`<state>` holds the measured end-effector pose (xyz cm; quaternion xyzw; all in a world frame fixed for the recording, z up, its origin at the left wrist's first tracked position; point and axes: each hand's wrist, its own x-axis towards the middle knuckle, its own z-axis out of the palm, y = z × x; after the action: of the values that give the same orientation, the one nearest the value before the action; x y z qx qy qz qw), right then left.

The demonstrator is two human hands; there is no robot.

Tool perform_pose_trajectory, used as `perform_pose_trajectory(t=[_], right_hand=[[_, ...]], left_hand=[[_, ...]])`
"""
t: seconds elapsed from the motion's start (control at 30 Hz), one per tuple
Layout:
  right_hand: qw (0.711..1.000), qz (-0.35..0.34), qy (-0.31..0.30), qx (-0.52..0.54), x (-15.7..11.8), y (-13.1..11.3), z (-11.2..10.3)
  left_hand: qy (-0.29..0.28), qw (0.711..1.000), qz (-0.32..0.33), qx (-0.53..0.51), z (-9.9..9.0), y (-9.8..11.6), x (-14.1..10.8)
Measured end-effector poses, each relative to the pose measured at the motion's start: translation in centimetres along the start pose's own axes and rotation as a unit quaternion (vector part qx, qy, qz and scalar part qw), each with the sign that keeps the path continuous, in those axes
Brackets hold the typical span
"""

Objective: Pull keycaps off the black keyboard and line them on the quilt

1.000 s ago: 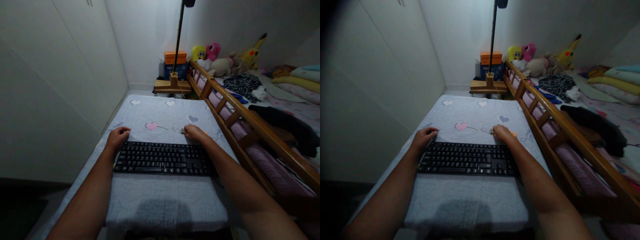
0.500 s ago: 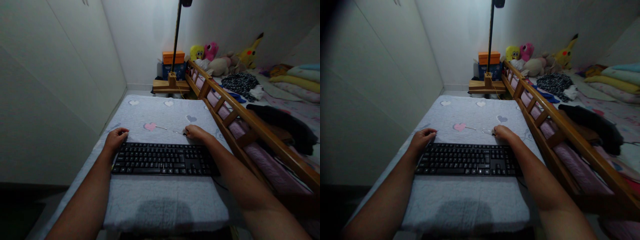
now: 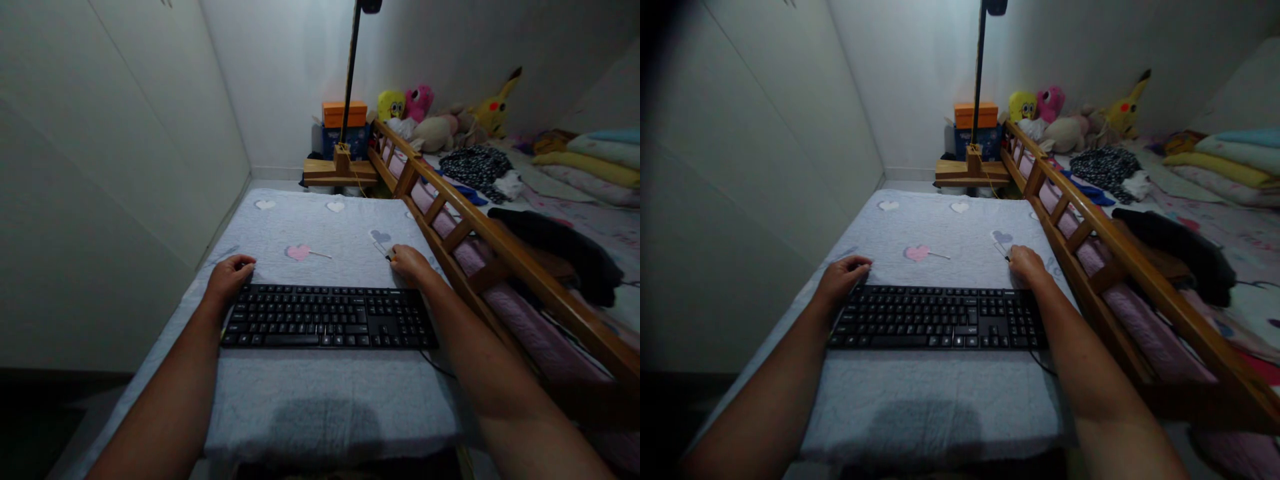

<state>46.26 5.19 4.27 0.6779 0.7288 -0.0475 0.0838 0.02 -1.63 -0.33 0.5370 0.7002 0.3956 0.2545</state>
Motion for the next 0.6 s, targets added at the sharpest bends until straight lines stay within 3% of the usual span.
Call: perform_pose_trajectory(t=[0.27, 0.6], right_hand=[[0.999, 0.002, 0.031, 0.03, -0.1, 0.6, 0.7], [0.995, 0.027, 0.043, 0.087, 0.2, 3.2, 0.9]], left_hand=[[-0.005, 1.0, -0.001, -0.01, 0.0, -0.2, 0.1], [-0.005, 1.0, 0.007, 0.008, -0.1, -0.1, -0.1]])
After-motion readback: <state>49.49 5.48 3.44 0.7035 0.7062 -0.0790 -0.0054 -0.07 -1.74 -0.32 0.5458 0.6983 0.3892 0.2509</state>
